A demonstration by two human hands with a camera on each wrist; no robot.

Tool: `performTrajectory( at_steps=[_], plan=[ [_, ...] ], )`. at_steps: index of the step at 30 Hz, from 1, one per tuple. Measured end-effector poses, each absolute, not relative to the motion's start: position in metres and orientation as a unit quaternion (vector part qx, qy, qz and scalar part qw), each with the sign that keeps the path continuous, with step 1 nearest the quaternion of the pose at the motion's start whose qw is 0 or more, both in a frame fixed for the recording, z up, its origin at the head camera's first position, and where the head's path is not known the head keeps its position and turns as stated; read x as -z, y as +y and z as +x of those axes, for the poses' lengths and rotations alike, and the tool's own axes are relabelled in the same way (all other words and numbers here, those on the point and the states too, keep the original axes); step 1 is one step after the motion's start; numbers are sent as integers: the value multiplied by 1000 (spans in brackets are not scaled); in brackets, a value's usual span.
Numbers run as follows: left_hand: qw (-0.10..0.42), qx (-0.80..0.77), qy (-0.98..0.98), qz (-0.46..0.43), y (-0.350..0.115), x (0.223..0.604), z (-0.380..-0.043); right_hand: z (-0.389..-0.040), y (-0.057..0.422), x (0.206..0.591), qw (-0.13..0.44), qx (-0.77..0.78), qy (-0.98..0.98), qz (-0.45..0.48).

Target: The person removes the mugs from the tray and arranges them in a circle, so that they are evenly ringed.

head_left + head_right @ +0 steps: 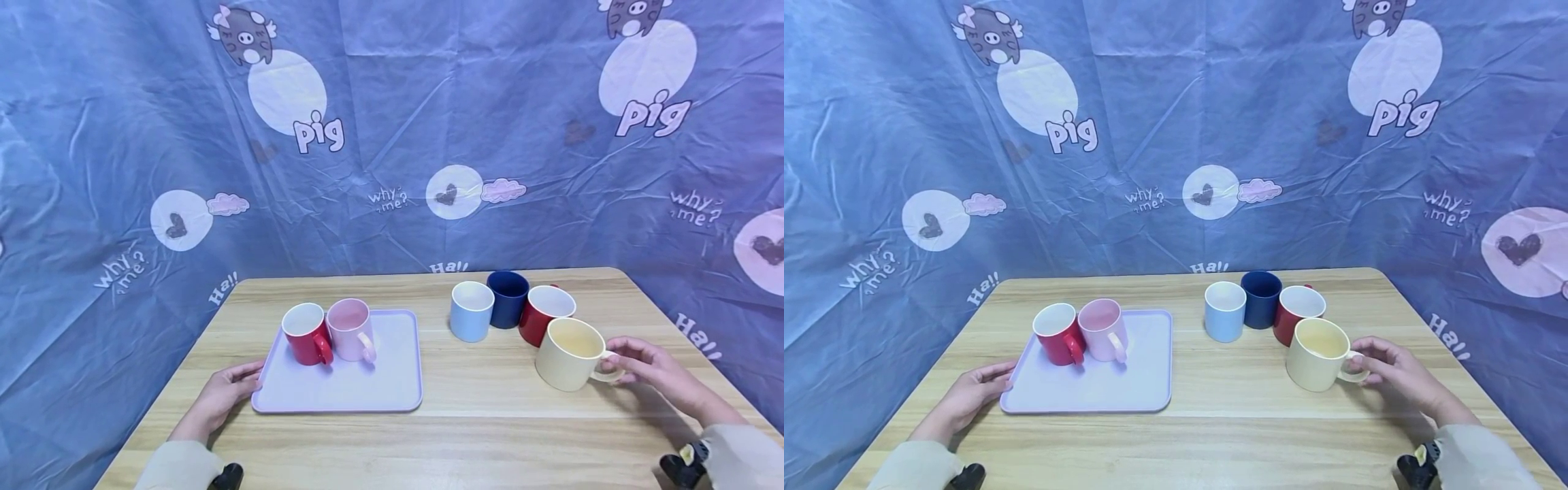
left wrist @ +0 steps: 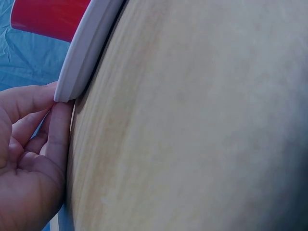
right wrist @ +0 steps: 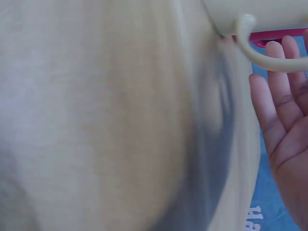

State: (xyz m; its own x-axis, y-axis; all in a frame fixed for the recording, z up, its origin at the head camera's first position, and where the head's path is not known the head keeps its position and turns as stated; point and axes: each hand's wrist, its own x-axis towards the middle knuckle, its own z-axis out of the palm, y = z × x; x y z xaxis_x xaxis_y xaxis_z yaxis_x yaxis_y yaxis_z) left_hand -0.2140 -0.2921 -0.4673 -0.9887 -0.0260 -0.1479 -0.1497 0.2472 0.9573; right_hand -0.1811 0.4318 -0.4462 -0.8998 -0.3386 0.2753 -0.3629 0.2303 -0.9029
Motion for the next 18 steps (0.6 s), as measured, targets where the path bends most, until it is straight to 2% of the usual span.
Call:
performTrajectory(
  at_steps=[5, 12, 18],
  plan=[
    [51, -614, 786, -55, -293, 468, -214, -183, 436, 433, 41, -519, -827, 212],
    [49, -614, 786, -60, -292, 468, -215, -192, 437, 410, 53, -529, -805, 263],
    [49, -611, 788, -63, -292, 467, -215, -200, 424, 389, 82, -517, -809, 267]
  ],
)
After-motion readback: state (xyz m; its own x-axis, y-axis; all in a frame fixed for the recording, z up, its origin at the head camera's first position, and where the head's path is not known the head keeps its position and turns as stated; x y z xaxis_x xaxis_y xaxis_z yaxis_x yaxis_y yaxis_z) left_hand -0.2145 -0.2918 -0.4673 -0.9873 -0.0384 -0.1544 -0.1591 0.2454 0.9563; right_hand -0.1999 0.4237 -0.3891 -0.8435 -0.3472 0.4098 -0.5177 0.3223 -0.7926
